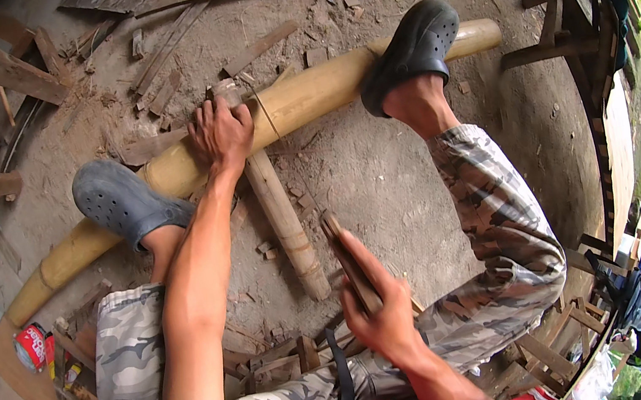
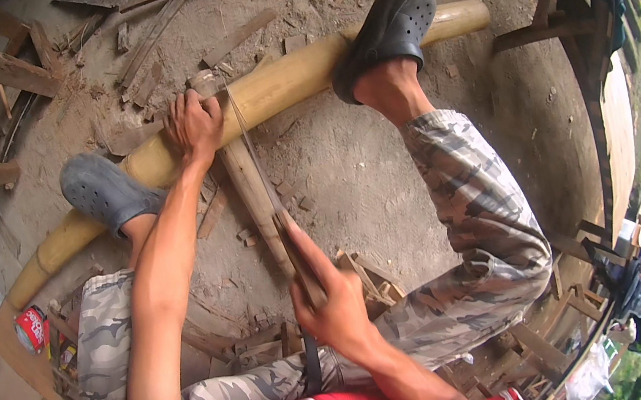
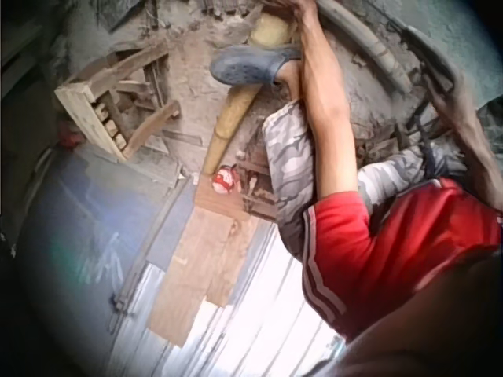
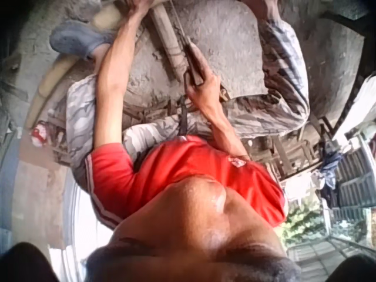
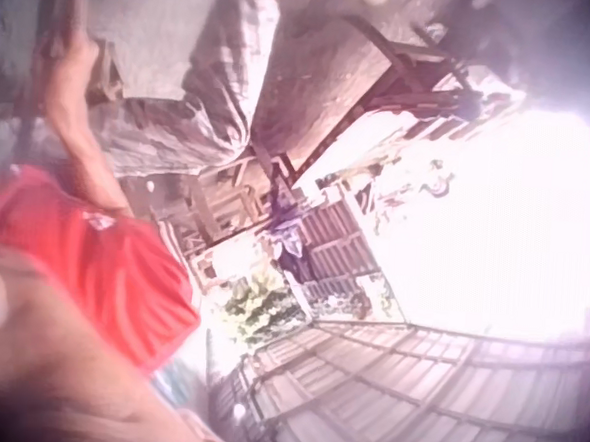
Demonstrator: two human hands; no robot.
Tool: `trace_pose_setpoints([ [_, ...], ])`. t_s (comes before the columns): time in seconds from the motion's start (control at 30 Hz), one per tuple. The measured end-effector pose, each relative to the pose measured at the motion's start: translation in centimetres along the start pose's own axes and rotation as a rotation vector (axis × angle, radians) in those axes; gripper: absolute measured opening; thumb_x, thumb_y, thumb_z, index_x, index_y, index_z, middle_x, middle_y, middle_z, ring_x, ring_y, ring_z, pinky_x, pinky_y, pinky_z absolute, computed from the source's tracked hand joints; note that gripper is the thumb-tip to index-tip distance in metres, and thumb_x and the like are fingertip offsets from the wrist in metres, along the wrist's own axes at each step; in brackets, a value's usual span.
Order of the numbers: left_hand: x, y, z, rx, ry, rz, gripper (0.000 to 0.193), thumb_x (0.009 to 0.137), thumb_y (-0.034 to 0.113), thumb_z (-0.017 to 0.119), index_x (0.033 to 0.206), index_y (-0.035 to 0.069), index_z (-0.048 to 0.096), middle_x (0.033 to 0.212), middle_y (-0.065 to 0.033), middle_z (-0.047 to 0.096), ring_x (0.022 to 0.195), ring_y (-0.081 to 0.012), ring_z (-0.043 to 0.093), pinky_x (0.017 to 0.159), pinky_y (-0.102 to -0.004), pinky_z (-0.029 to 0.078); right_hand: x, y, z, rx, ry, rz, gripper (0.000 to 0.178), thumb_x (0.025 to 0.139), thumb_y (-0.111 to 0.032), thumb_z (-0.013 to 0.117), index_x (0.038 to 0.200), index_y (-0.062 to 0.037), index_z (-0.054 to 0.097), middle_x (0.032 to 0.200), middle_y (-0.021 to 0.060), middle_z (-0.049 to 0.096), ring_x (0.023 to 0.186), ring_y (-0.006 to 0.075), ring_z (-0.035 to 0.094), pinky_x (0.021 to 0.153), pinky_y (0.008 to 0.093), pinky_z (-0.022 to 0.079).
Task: The person uses a hand saw to cut a long bamboo pole into shorter sections. They reposition the pole and continue sawing through it multiple times, producing several cut pieces.
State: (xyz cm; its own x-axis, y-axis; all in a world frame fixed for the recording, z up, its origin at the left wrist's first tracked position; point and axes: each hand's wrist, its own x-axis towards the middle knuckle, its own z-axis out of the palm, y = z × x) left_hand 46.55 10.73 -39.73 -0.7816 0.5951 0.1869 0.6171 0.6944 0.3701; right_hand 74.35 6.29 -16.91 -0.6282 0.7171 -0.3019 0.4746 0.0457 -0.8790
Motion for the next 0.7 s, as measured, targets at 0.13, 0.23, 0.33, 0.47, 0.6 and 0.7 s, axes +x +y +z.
trace_pose_setpoints([
  [0.13, 0.4, 2.0, -0.3, -0.081, 0.003, 0.034, 0.030, 0.087, 0.033, 0.052, 0.092, 0.005, 0.061, 0.102, -0.0173, 0.063, 0.104, -0.0370, 0.058, 0.094, -0.0555, 0.039, 12.5, 0.9, 3.6, -0.043, 0.113, -0.028, 0.060, 0.082, 0.004, 0.059, 0.141, -0.0053, 0.054, 0.127, 0.0247, 0.065, 0.124, 0.0369, 0.059, 0.102, 0.0381, 0.050],
  [0.23, 0.4, 1.3, -0.6, -0.071, -0.029, -0.015, 0.027, 0.087, 0.031, 0.053, 0.093, 0.006, 0.060, 0.105, -0.0156, 0.062, 0.110, -0.0355, 0.055, 0.101, -0.0577, 0.036, 13.1, 0.3, 3.8, -0.020, 0.080, 0.022, 0.058, 0.083, 0.004, 0.057, 0.141, -0.0042, 0.055, 0.128, 0.0245, 0.064, 0.124, 0.0362, 0.060, 0.102, 0.0368, 0.049],
  [0.33, 0.0, -0.2, -0.4, -0.061, -0.063, -0.060, 0.033, 0.088, 0.031, 0.051, 0.101, 0.003, 0.062, 0.109, -0.0160, 0.061, 0.114, -0.0362, 0.054, 0.103, -0.0610, 0.035, 5.2, -0.3, 1.7, -0.020, 0.029, -0.048, 0.060, 0.084, 0.007, 0.055, 0.143, -0.0024, 0.052, 0.135, 0.0222, 0.062, 0.129, 0.0329, 0.058, 0.105, 0.0361, 0.047],
  [0.47, -0.2, 0.2, -0.4, -0.068, -0.048, -0.047, 0.035, 0.088, 0.031, 0.049, 0.104, 0.002, 0.061, 0.111, -0.0170, 0.060, 0.114, -0.0368, 0.054, 0.103, -0.0619, 0.035, 0.5, 0.4, 0.2, -0.052, 0.027, -0.039, 0.059, 0.085, 0.007, 0.055, 0.144, -0.0021, 0.051, 0.136, 0.0229, 0.061, 0.128, 0.0332, 0.058, 0.104, 0.0369, 0.048],
  [0.6, -0.7, 1.7, 0.0, -0.123, -0.055, -0.020, 0.036, 0.089, 0.031, 0.048, 0.104, 0.002, 0.062, 0.111, -0.0179, 0.060, 0.113, -0.0371, 0.054, 0.104, -0.0628, 0.034, 13.8, 1.5, 4.1, -0.120, 0.123, 0.046, 0.057, 0.086, 0.003, 0.058, 0.142, -0.0042, 0.053, 0.128, 0.0276, 0.062, 0.122, 0.0372, 0.061, 0.098, 0.0359, 0.050],
  [0.7, 0.1, 1.4, -0.3, -0.102, -0.131, -0.091, 0.040, 0.088, 0.037, 0.051, 0.109, 0.004, 0.063, 0.121, -0.0174, 0.061, 0.121, -0.0365, 0.052, 0.110, -0.0619, 0.030, 15.1, 2.6, 3.9, -0.092, 0.149, -0.109, 0.059, 0.085, 0.004, 0.059, 0.144, -0.0057, 0.052, 0.125, 0.0266, 0.065, 0.115, 0.0393, 0.064, 0.097, 0.0401, 0.052],
])
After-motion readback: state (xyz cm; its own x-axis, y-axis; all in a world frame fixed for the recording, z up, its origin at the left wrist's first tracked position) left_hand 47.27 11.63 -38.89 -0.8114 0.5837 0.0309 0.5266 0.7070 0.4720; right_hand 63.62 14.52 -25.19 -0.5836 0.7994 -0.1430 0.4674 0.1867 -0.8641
